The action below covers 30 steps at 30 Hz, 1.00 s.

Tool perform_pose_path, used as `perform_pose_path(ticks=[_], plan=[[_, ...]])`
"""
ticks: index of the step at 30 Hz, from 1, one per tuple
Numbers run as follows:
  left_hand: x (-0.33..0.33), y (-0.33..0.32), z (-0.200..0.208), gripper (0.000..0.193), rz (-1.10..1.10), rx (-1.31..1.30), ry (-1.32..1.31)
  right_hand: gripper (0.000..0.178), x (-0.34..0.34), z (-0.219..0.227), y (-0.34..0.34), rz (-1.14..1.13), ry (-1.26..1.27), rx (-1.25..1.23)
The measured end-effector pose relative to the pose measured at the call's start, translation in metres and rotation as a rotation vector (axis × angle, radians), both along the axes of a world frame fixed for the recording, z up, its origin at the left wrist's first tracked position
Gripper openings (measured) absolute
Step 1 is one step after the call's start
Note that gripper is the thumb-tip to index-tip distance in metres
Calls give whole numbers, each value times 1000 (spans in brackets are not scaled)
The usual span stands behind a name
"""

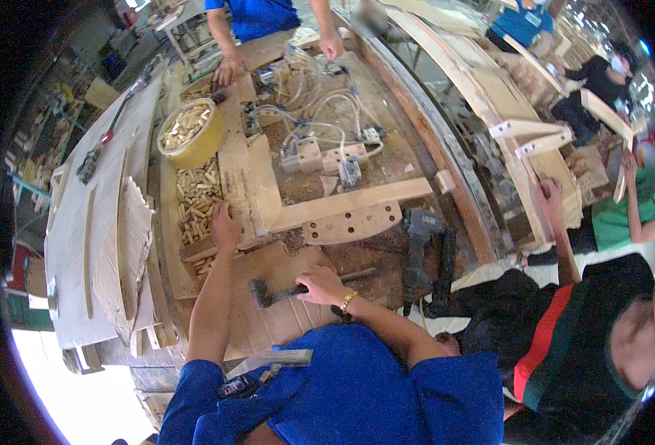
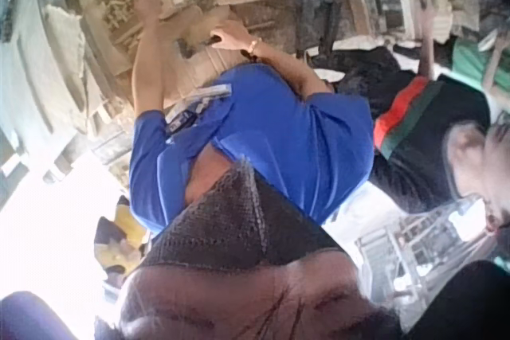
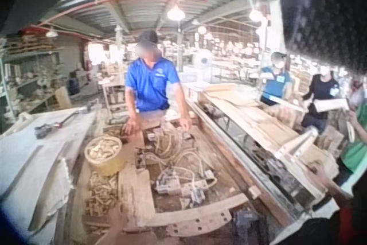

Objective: The person assembles small wooden frames by inserting cylindrical wooden dowels into pre-drilled holes on rectangular wooden pieces. They use a pneumatic nail gun to fasten the pieces together on a workbench.

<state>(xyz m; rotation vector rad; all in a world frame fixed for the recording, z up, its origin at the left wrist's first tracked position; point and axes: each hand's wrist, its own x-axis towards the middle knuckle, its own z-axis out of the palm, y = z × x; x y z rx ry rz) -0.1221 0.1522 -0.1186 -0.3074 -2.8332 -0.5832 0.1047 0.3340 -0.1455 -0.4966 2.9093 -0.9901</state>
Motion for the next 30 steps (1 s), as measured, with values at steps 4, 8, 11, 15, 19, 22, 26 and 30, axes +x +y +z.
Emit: perform_pose_path(ticks=[4, 8, 11, 15, 19, 22, 26, 30], plan=[[1, 2, 2, 26, -37, 70, 35, 33, 0, -2, 1, -7, 9, -27], [2, -9, 0, 24, -18, 22, 120, 34, 0, 4, -6, 1, -40, -45], [2, -1, 0, 24, 35, -46, 113, 34, 1, 2, -4, -18, -32, -52], [1, -1, 1, 26, 10, 19, 67, 34, 1, -1, -3, -9, -26, -23], [-1, -3, -1, 27, -6, -3, 85, 33, 1, -1, -2, -9, -3, -59], [-3, -2, -3, 28, -22, -25, 117, 32, 3, 1, 4, -51, -26, -144], [-2, -4, -5, 27, -37, -20, 117, 27, 19, 17, 28, -427, 104, -442], [0, 0, -1, 26, -37, -16, 40, 43, 58, 35, 107, -1109, 399, 41]])
